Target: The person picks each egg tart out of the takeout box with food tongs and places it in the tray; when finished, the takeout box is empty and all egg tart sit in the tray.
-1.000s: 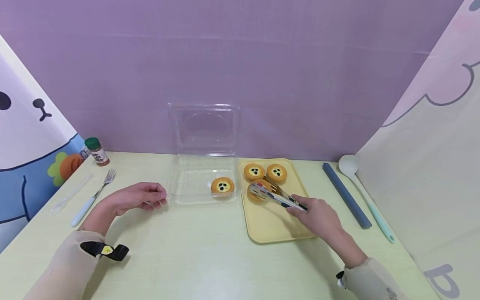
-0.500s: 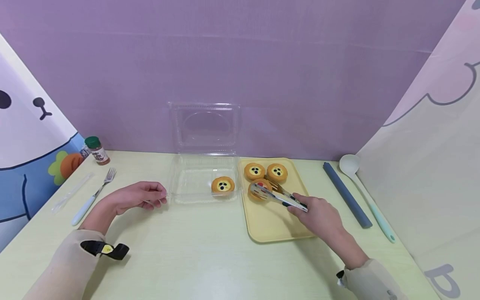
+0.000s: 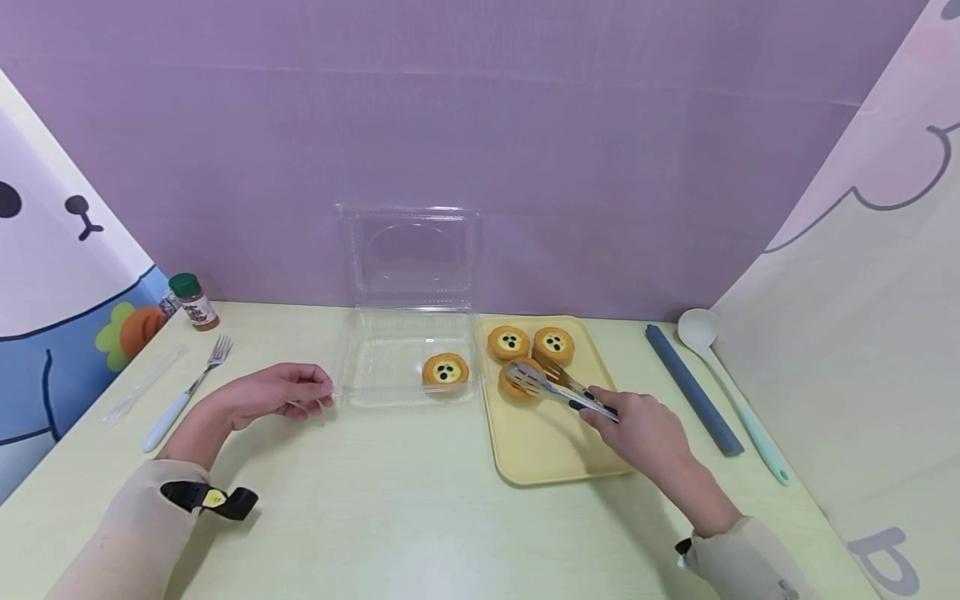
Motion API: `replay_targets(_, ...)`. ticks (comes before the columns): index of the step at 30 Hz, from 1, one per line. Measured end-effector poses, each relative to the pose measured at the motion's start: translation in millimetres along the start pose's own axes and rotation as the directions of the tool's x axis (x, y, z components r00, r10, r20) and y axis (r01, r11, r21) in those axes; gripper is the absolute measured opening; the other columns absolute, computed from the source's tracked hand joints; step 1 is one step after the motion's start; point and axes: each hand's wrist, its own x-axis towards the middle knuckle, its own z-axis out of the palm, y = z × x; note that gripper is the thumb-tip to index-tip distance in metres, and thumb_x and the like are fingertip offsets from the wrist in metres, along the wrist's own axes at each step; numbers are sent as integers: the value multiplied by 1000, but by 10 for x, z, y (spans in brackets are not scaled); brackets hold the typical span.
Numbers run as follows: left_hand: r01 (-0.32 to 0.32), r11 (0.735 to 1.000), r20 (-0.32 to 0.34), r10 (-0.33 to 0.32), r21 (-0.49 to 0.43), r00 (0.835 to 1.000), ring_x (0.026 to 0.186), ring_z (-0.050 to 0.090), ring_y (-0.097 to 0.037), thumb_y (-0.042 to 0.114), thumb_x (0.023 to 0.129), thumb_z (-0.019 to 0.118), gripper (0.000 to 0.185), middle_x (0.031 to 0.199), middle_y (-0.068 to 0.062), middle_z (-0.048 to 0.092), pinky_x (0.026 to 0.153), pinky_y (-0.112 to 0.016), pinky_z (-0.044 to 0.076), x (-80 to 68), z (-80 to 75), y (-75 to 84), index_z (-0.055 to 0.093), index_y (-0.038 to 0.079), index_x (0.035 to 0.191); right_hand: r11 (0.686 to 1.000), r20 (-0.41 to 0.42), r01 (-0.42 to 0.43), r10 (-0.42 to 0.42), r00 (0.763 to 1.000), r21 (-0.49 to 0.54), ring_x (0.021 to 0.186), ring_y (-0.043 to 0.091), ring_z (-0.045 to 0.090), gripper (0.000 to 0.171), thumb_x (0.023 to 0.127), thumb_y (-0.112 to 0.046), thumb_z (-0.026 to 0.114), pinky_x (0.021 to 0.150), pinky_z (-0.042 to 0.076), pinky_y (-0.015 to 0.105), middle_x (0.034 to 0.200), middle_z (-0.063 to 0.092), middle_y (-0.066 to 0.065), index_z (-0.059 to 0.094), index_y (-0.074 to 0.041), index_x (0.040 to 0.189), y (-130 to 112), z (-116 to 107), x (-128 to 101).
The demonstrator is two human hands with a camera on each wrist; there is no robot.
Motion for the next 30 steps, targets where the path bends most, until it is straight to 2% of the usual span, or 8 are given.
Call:
replay_targets(8,3,1000,-3,-3,5,1000,95,63,-20,25,102,56,29,106,-7,67,84,-35,53,0,-9,-1,58,0,116,1000,2,10,-10,1000,8,50,11,30,50,95,-44,65,46,26,29,57,39,-4,66,-11,132,-20,-10,-7)
replay_targets(14,5,1000,0,-5,7,1000,95,62,-20,25,103,56,32,106,-7,67,84,-35,53,-1,-8,6,57,-2,119,1000,16,3,-3,1000,28,50,10,30,51,96,-45,64,46,26,29,58,41,-5,65,-10,133,-44,-8,-28)
replay_targets(26,2,1000,0,-2,4,1000,95,62,-21,26,102,57,29,107,-8,67,84,-35,53,-7,-3,5,59,1,115,998,48,-7,5,999,59,49,7,24,57,96,-50,62,46,24,27,54,29,-9,62,-10,137,-67,20,-34)
replay_targets(30,2,1000,0,-2,3,1000,95,62,-21,27,102,57,32,106,-7,67,84,-35,53,-9,0,10,58,-1,117,998,49,-10,7,999,64,50,8,24,58,96,-51,61,47,25,28,55,28,-8,61,-10,138,-73,3,-38)
